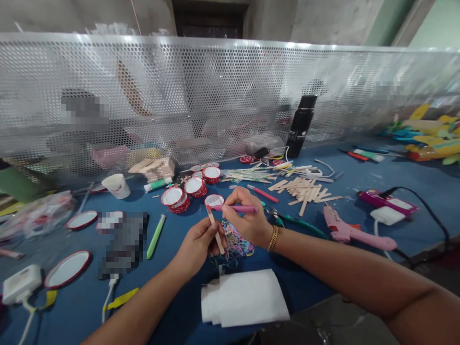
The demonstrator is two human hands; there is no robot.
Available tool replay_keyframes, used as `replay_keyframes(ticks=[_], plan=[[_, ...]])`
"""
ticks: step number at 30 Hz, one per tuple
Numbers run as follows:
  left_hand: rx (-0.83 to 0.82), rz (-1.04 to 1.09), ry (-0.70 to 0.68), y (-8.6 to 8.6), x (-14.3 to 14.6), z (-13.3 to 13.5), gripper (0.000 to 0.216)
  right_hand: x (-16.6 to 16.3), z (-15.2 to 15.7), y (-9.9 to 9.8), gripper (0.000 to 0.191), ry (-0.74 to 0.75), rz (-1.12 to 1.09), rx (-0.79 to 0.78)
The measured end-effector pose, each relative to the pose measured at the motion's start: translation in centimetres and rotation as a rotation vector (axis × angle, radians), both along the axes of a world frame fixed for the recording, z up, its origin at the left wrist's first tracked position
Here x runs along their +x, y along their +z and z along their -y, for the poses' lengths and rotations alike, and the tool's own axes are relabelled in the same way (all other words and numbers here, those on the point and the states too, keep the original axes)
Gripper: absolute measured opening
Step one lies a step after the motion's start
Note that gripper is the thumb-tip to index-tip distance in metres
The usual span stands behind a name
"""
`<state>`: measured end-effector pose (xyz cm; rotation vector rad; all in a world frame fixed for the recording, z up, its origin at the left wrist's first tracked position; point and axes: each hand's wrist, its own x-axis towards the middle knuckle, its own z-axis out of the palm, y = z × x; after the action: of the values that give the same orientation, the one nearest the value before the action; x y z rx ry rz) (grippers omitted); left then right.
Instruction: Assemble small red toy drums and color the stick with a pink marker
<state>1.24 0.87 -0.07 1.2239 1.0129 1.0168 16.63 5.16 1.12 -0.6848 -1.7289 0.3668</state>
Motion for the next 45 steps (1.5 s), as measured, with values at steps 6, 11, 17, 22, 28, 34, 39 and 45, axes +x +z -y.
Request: replay_keyframes(ticks=[6, 11, 17, 22, 28, 34, 39, 45], plan=[[-0.028, 0.022, 0.003, -0.08, -0.02, 0.04, 0.048, 0.01, 0.12, 0.12, 0.018, -0.023, 0.037, 0.105], [-0.038, 0.053, 0.012, -0.02, 0.05, 0.16, 0.048, 0.04, -0.13, -0.19, 0.018, -0.018, 0.061, 0.084], [-0.039, 0.062, 0.012, 0.0, 0.14, 0.13, 0.048, 0.12, 0.03, -0.2, 0.018, -0.023, 0.071, 0.032], [-0.032, 0.071, 0.014, 0.08, 0.13, 0.17, 0.048, 0.17, 0.21, -0.09, 0.017, -0.008, 0.046, 0.031], [-0.036, 0.058, 0.02, 0.01, 0.06, 0.1, 0.048, 0.13, 0.21, 0.01, 0.017, 0.014, 0.07, 0.062], [-0.022, 0.053, 0.02, -0.03, 0.05, 0.1, 0.048, 0.09, 0.16, 0.01, 0.017, 0.008, 0.076, 0.058], [-0.025, 0.057, 0.0, 0.03, 0.18, 0.3, 0.046, 0.01, 0.32, 0.01, 0.017, 0.025, 0.084, 0.074], [-0.021, 0.049, 0.0, 0.01, 0.27, 0.26, 0.045, -0.04, 0.42, 0.06, 0.016, 0.002, 0.094, 0.076]])
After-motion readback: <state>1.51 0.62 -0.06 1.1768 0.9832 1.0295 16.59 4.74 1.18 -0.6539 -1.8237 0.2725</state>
